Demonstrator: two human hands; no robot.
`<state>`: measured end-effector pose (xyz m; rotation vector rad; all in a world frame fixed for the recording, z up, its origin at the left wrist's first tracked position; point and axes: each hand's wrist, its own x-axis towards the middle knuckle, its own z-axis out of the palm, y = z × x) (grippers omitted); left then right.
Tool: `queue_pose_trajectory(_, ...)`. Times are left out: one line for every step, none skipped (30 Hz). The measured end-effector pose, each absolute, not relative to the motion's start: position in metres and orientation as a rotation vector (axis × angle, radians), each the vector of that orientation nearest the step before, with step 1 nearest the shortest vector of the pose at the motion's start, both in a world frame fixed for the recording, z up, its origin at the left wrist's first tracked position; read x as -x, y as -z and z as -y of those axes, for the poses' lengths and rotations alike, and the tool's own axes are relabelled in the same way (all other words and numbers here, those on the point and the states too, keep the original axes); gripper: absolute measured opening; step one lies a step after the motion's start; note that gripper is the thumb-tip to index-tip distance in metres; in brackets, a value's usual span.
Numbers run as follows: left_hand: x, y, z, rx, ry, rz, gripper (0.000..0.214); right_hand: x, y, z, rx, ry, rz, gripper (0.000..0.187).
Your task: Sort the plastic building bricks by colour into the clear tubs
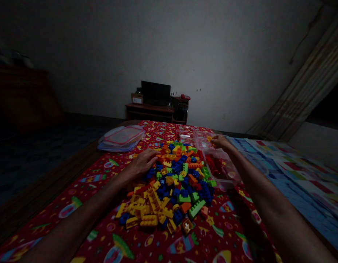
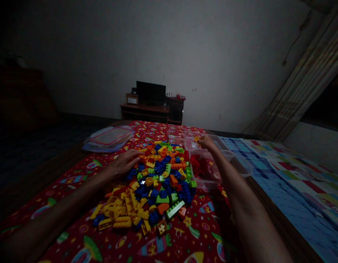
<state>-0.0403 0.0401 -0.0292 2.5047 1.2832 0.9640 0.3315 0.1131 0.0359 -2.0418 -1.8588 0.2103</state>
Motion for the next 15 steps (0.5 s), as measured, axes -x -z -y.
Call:
queue_pose_trajectory(0.041, 0.03, -0.04, -2.505, -0.961, -1.289, 0.04, -0.333, -0.034, -0.115, 2.055, -0.188, 1.866, 0.021)
queue_pose_trajectory(0.041, 0.03, -0.04, -2.505, -0.96, -1.293, 0.04, -0.335, -0.033, -0.117, 2.066, -0.155, 1.879, 0.02)
queue_pose_trajectory(0.041, 0.03, -0.04, -2.504, -0.96, -1.296, 0.04, -0.335, -0.033, -0.12, 2.071, -0.114, 1.897, 0.019)
queue_pose_trajectory(0.041, 0.031, -0.04, -2.505, -0.959, -1.296, 0.04, -0.335, -0.033, -0.122, 2.07, -0.068, 1.92, 0.018)
queue_pose_trajectory(0.041, 0.031, -0.041, -2.508, -0.958, -1.293, 0.04, -0.333, -0.034, -0.124, 2.063, -0.022, 1.945, 0.018)
queue_pose_trajectory(0.041, 0.031, -0.041, -2.512, -0.956, -1.291, 0.041, -0.331, -0.035, -0.127, 2.051, 0.017, 1.973, 0.019)
queue_pose_trajectory(0.041, 0.032, -0.041, -2.514, -0.955, -1.291, 0.041, -0.327, -0.037, -0.129, 2.033, 0.052, 2.002, 0.02)
queue_pose_trajectory(0.041, 0.033, -0.041, -2.515, -0.959, -1.293, 0.04, -0.322, -0.039, -0.132, 2.011, 0.081, 2.032, 0.022)
queue_pose_trajectory(0.041, 0.033, -0.042, -2.515, -0.967, -1.296, 0.04, -0.315, -0.04, -0.135, 1.984, 0.104, 2.067, 0.024)
queue_pose_trajectory(0.041, 0.034, -0.042, -2.514, -0.974, -1.3, 0.039, -0.307, -0.042, -0.138, 1.954, 0.122, 2.114, 0.025)
queue_pose_trajectory(0.041, 0.034, -0.042, -2.512, -0.981, -1.306, 0.039, -0.297, -0.043, -0.141, 1.922, 0.134, 2.172, 0.027)
queue_pose_trajectory(0.042, 0.035, -0.042, -2.509, -0.988, -1.311, 0.039, -0.288, -0.043, -0.145, 1.89, 0.139, 2.238, 0.027)
queue_pose_trajectory(0.042, 0.036, -0.042, -2.506, -0.991, -1.314, 0.038, -0.278, -0.043, -0.149, 1.862, 0.138, 2.306, 0.026)
queue_pose_trajectory(0.042, 0.036, -0.042, -2.504, -0.991, -1.317, 0.038, -0.268, -0.043, -0.152, 1.84, 0.132, 2.371, 0.024)
queue_pose_trajectory(0.042, 0.036, -0.042, -2.502, -0.987, -1.318, 0.038, -0.259, -0.041, -0.156, 1.821, 0.125, 2.427, 0.022)
